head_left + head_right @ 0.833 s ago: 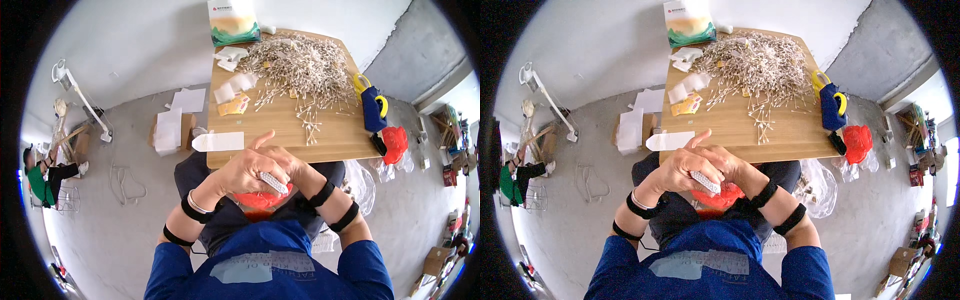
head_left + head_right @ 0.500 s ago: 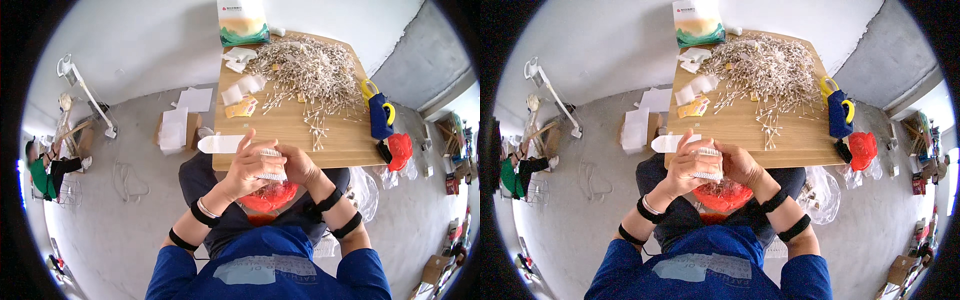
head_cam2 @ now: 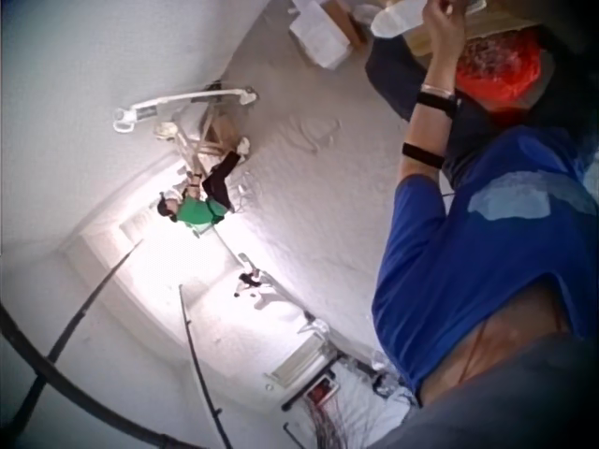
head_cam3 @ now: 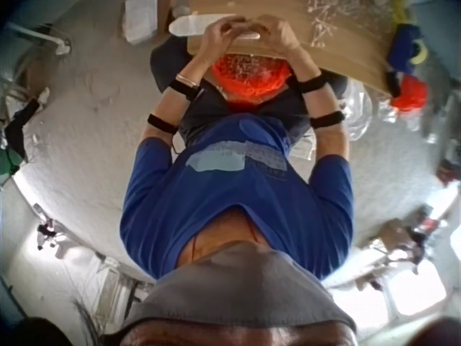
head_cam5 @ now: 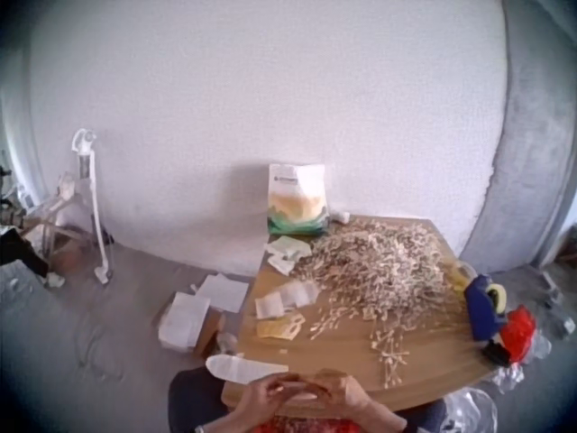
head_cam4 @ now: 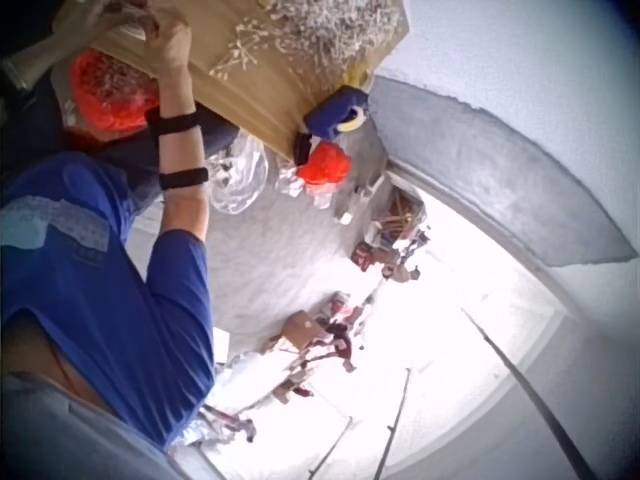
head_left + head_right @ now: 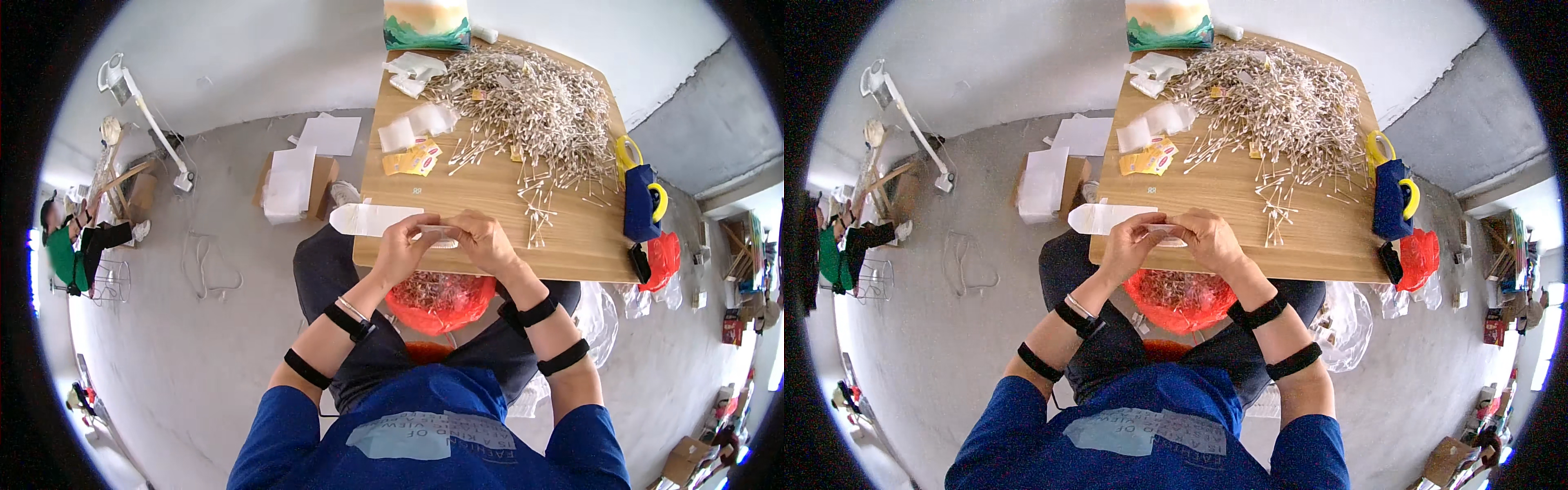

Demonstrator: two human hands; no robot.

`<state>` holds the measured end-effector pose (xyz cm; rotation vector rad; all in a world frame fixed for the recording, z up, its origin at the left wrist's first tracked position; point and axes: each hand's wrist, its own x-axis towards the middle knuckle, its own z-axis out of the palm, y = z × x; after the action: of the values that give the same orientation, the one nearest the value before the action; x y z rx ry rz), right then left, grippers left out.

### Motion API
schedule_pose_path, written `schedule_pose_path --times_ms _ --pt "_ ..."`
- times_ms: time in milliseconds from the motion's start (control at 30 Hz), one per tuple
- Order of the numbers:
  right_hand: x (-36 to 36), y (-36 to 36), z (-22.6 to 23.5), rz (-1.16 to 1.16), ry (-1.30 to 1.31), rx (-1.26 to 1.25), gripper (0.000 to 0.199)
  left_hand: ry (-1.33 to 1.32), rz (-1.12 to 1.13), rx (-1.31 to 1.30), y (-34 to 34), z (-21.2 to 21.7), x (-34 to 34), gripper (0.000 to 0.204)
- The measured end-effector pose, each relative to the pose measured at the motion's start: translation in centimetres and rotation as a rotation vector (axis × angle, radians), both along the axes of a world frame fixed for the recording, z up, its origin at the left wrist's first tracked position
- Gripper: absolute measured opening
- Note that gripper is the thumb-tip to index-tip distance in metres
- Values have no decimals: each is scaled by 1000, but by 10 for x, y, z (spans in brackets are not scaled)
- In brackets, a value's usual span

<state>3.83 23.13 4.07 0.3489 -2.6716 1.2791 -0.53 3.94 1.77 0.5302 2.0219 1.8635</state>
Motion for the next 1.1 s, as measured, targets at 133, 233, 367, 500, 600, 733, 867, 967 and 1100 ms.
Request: schedule_pose_path --times_ms 133,233,367,500,600,733,867,967,1100 --pt "4 6 -23 -11 26 10 31 -42 13 -47 6 -8 2 26" --pt "10 3 -19 -38 7 -103 35 39 -35 -150 4 -14 1 25" --pt "11 3 -17 -33 -16 -149 38 129 -37 -125 5 -19 0 28" --pt "12 5 -23 -27 -22 -126 37 182 -50 -108 4 -14 -3 26" --pt "14 6 -28 -11 -11 -160 35 254 -56 -133 3 -11 -2 25" --pt "11 4 -31 7 16 -194 33 209 -29 -134 3 -11 2 24" --pt "11 1 -24 -47 36 -219 29 257 -26 -143 3 -7 1 21" --pt "12 -1 -26 -36 54 -246 25 289 -54 -140 4 -3 3 21" --pt "12 0 -37 -71 35 -281 20 262 -77 -143 3 -3 1 21"
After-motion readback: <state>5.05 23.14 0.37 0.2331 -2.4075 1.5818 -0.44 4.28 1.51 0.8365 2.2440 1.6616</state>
